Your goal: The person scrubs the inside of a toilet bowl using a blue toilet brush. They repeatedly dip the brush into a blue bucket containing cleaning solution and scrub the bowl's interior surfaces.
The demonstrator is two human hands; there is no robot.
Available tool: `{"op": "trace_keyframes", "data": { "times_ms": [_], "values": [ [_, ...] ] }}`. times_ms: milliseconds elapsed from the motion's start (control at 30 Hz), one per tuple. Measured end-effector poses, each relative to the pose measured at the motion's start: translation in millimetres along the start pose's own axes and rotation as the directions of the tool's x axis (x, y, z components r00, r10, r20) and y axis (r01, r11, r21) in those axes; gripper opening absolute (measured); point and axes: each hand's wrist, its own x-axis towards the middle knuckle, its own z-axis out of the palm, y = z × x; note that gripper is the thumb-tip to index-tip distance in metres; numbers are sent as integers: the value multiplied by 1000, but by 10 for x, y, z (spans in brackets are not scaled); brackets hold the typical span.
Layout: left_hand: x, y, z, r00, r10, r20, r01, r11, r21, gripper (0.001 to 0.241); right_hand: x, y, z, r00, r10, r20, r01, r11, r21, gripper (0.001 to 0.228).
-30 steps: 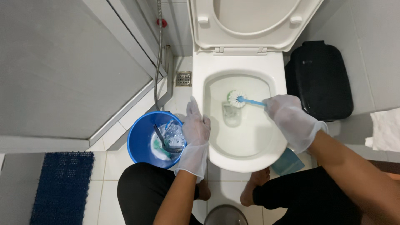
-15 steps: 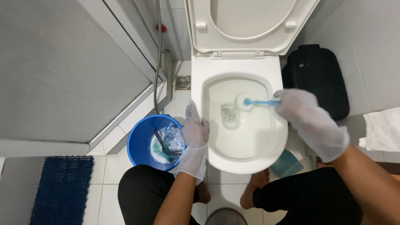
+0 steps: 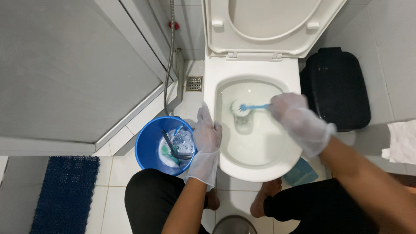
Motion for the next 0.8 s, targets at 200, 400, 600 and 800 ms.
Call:
{"op": "trace_keyframes", "data": {
  "times_ms": [200, 400, 600, 800],
  "values": [
    [8, -30, 47, 1000, 7, 15, -7, 999, -32, 98, -490, -179, 28, 990, -56, -132, 77, 985, 156, 43],
    [1, 11, 19, 1000, -14, 21, 13, 999, 45, 97, -655, -181, 162, 946, -109, 307, 84, 992, 94, 36],
    [87, -58, 146, 999, -14, 38, 14, 1000, 21, 96, -459, 1, 792, 954, -102, 281, 160, 969, -190, 23],
    [69, -20, 52, 999, 1, 44, 0, 1000, -10, 100, -129, 19, 361, 983, 54, 178, -41, 996, -77, 40]
  ]
}}
